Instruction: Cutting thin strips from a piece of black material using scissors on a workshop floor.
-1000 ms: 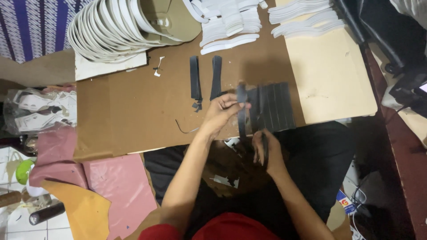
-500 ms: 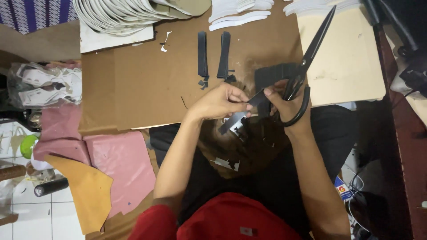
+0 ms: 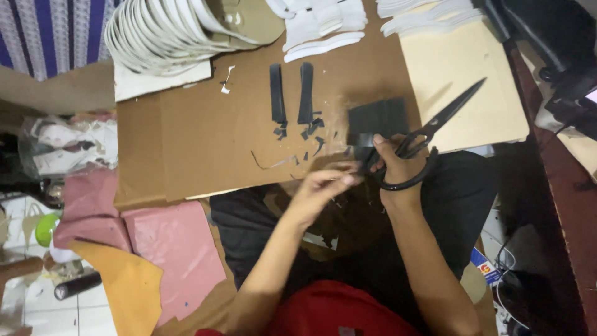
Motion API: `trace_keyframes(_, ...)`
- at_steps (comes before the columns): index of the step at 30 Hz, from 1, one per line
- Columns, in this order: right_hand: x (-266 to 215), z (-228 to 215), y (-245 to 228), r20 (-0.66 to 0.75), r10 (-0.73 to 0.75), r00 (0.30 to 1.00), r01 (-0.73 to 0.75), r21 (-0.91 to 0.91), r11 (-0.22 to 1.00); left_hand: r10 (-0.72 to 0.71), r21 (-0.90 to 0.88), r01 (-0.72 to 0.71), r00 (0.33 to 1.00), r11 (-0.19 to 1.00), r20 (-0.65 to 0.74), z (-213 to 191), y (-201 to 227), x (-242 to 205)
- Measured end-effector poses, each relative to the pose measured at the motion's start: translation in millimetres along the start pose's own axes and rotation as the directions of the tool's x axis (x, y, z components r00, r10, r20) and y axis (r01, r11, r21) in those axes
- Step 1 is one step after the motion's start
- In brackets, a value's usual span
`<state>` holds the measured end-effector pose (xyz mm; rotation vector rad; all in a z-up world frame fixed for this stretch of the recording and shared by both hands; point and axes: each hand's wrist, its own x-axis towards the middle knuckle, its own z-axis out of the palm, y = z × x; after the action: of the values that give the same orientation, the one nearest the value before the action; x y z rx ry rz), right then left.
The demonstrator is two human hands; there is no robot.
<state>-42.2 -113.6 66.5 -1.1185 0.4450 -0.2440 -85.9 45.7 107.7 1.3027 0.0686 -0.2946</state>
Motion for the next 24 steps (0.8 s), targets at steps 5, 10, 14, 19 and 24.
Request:
trace_keyframes(5, -28.0, 29.8, -46.9, 0.009, 0.026, 1.000, -0.025, -0.093, 0.995, 0.168, -0.390, -0.207, 0.977, 0.897, -0.134, 24.0, -34.6, 34.9)
trace_keyframes(10, -11.4, 4.7, -3.7, 0.054, 0.015, 0.998, -0.005, -0.169, 0.986, 0.157, -0.311, -0.273, 0.923, 0.910, -0.350, 39.9, -28.0, 46.9)
trace_keyframes(14, -23.4, -12.5, 15.0, 0.112, 0.021, 0.993, 0.015, -0.315, 0.949, 0.124, -0.325, -0.306, 0.870, 0.895, -0.477, 41.2, -20.8, 54.7)
trace_keyframes(19, -73.4, 23.7, -44.7, -0.059, 0.576, 0.815, -0.347, -0.847, 0.403, 0.080, -0.368, -0.345, 0.813, 0.863, -0.577, 42.6, -26.1, 57.7)
trace_keyframes(24, -71.9, -27.5, 21.8, 0.471, 0.163, 0.867, 0.160, -0.573, 0.804, 0.097, -0.294, -0.336, 0.788, 0.895, -0.608, 53.6, -12.4, 51.2)
